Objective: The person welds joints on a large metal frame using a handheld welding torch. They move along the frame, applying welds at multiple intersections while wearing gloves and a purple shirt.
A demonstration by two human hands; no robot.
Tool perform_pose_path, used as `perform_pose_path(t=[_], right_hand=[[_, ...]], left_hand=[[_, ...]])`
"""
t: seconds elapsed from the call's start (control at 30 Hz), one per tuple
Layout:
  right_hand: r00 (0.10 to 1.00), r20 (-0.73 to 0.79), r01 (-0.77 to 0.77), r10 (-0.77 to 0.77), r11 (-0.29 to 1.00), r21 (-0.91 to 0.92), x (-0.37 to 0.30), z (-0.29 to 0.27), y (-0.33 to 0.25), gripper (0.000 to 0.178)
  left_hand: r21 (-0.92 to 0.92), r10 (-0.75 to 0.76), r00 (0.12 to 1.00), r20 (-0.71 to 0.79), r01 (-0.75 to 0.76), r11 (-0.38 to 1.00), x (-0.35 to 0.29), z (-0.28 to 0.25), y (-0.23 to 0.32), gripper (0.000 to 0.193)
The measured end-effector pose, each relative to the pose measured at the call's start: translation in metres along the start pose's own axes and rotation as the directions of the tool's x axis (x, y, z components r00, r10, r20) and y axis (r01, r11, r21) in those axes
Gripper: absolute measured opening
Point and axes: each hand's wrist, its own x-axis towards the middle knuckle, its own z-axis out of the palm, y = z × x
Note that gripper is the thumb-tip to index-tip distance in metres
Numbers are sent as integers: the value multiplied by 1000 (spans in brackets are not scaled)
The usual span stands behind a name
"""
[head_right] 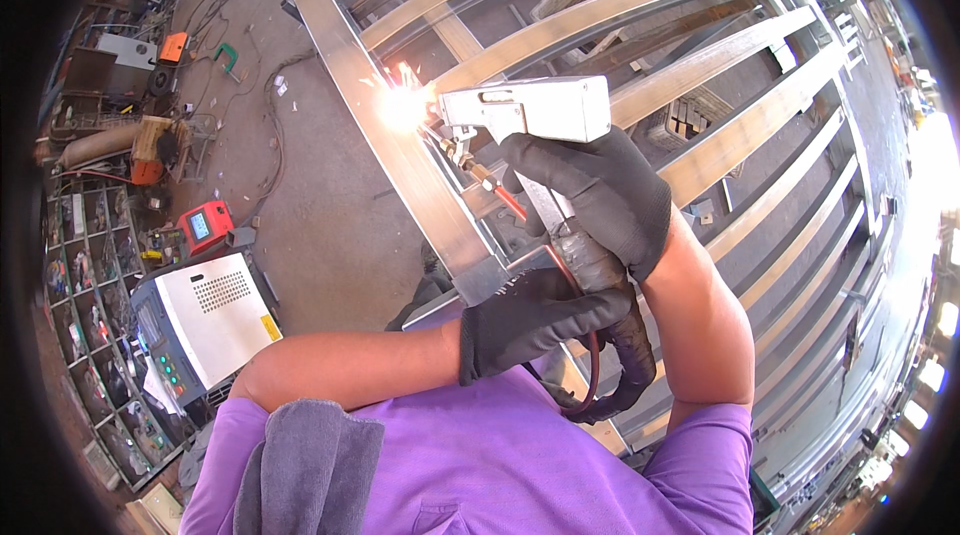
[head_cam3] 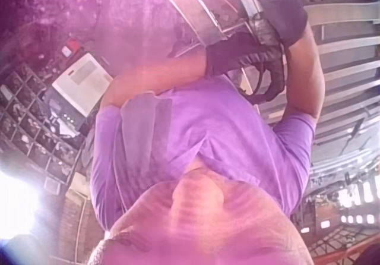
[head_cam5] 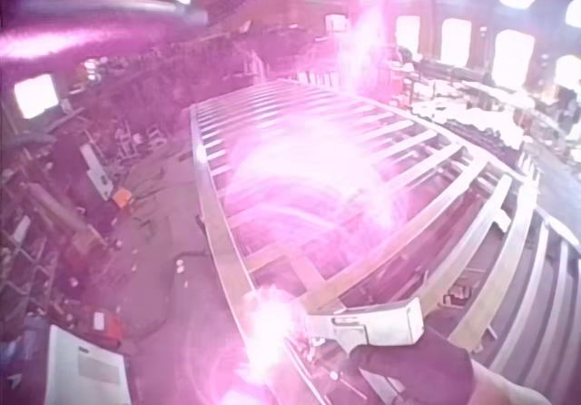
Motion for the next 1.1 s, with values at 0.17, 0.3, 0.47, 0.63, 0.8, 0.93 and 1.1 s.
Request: perform_pose_path(t=[0.17, 0.3, 0.47, 0.63, 0.8, 0.93, 1.1], right_hand=[[1000, 13, -8, 8, 1000, 1, -3, -2, -2, 41], [997, 38, -68, 66, 996, 49, -3, -3, -4, 43], [1000, 8, -30, 30, 1000, -1, -4, -3, -1, 43], [1000, -8, 12, -12, 1000, -29, -4, -1, 1, 41], [1000, 13, -16, 16, 1000, -3, -3, -3, 1, 40], [1000, 2, -13, 13, 1000, -14, -5, -1, -2, 40], [998, -20, 56, -57, 997, -58, -6, -1, 2, 40]], left_hand=[[-10, -20, 1000, 8, 20, 1000, -1, 0, 3, 41], [31, -4, 999, 34, 2, 1000, 0, -1, 3, 38], [12, 19, 1000, 17, -20, 1000, 1, 1, -4, 36], [-18, 39, 999, 10, -39, 999, 1, 2, -9, 37], [14, 34, 998, 47, -35, 999, 1, 1, -1, 39], [7, 69, 997, 44, -69, 998, 1, 1, -2, 41], [-12, 33, 999, 43, -32, 999, 1, 2, -4, 38]])
